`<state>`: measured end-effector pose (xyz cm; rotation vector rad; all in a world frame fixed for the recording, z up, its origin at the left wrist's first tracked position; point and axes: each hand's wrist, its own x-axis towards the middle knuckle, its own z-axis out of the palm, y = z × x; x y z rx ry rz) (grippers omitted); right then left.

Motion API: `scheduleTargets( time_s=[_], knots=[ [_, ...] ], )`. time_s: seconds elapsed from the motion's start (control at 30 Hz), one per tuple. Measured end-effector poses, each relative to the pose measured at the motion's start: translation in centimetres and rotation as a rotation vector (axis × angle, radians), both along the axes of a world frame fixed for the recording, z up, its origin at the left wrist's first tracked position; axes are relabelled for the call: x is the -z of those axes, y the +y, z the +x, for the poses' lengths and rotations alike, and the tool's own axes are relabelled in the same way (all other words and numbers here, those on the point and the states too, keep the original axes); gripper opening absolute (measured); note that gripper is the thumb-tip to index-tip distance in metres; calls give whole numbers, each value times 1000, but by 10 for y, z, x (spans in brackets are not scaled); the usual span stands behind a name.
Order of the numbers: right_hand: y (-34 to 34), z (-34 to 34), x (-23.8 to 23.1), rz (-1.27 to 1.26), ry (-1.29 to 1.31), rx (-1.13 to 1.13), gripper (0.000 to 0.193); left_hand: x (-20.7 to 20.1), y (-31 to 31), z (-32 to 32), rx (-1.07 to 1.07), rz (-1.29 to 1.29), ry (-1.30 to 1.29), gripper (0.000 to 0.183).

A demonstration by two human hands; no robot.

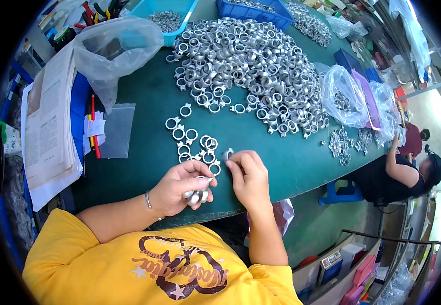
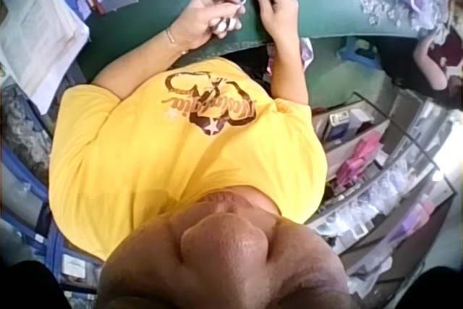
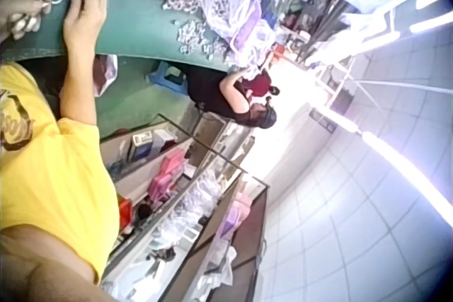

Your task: The person assembles metal hose clamps by hand, picking up circular metal bands and small screw mechanisms from a large pile on a workbench and fitting the components together.

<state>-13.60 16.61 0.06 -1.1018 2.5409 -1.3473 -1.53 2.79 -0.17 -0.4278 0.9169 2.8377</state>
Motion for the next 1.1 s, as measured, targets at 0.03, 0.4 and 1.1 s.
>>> scheduleTargets(
  time_s=[0.03,0.4,1.1],
  knots=[
    [4,3,0,-103,-130,-43,6,-1,2,1,-9,-67,-9,11],
    [14,23,-4,-373,-153,-317,12,1,5,4,6,-296,-16,17],
    [16,24,-8,-345,-160,-299,33,5,10,4,-197,-871,312,13]
  ],
)
